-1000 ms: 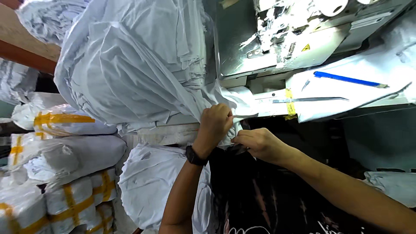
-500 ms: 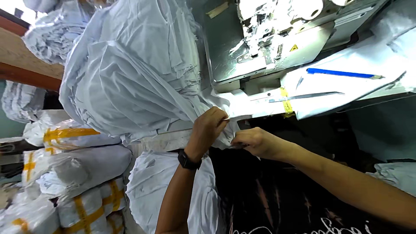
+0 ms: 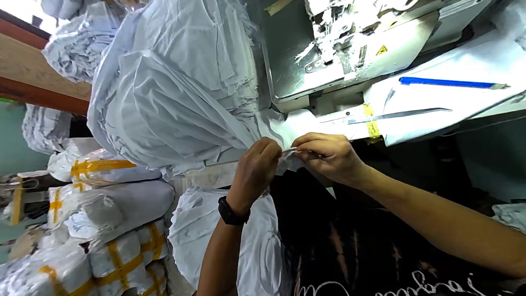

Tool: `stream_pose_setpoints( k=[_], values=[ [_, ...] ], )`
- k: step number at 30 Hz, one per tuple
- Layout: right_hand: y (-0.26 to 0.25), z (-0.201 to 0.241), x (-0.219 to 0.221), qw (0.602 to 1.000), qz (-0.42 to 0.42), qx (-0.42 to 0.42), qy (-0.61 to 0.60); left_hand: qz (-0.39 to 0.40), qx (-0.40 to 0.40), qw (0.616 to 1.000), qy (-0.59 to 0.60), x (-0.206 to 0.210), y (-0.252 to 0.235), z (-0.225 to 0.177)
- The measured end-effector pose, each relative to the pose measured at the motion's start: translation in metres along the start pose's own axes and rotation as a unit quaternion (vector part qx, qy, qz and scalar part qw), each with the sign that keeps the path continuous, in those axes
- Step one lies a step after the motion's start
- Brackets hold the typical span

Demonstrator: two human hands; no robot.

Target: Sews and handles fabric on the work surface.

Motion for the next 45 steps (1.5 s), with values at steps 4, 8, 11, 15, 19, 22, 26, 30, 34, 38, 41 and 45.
stream_pose_setpoints(
  k=[4,8,11,15,19,22,26,30,34,38,41,45],
  values=[
    [-0.002,0.000,-0.009,0.997,-0.021,0.058,-0.044,0.055,-0.013,0.990,-0.133,0.002,0.003,0.010],
    [-0.003,0.002,-0.018,0.996,-0.027,0.074,-0.043,0.072,-0.077,0.985,-0.137,-0.007,0.008,0.028],
    [-0.003,0.004,-0.022,0.996,-0.032,0.078,-0.030,0.020,-0.055,0.995,-0.077,-0.016,0.014,0.027],
    [-0.004,0.007,-0.020,0.996,-0.032,0.082,-0.011,-0.066,-0.013,0.998,-0.021,-0.018,0.021,0.024],
    [-0.003,0.008,-0.020,0.997,-0.017,0.073,-0.024,-0.120,-0.012,0.993,0.015,-0.017,0.028,0.025],
    [-0.003,0.009,-0.019,0.997,-0.006,0.068,-0.034,-0.152,-0.004,0.988,0.031,-0.015,0.033,0.027],
    [-0.002,0.011,-0.018,0.998,-0.010,0.059,-0.012,-0.180,0.004,0.983,0.028,-0.013,0.041,0.027],
    [0.000,0.008,-0.017,0.996,-0.032,0.085,-0.019,-0.189,-0.061,0.978,0.068,-0.007,0.042,0.030],
    [0.004,-0.001,-0.018,0.988,-0.061,0.136,-0.048,-0.146,-0.161,0.951,0.220,0.010,0.036,0.047],
    [0.004,-0.002,-0.022,0.988,-0.068,0.130,-0.042,-0.195,-0.234,0.822,0.482,0.030,0.033,0.056],
    [0.005,-0.004,-0.025,0.990,-0.033,0.136,-0.027,-0.258,-0.296,0.720,0.572,0.043,0.028,0.050],
    [0.001,-0.007,-0.024,0.994,0.041,0.099,-0.003,-0.266,-0.306,0.706,0.581,0.050,0.020,0.035]
  ],
)
Point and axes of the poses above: each hand's wrist, its own y-axis away from the middle knuckle, its own x-axis out of the palm, z = x × y, the point moved 6 cm from there along -y, towards the middle knuckle, and after that the axes turned 11 degrees about -x, right-handed, at the moved point
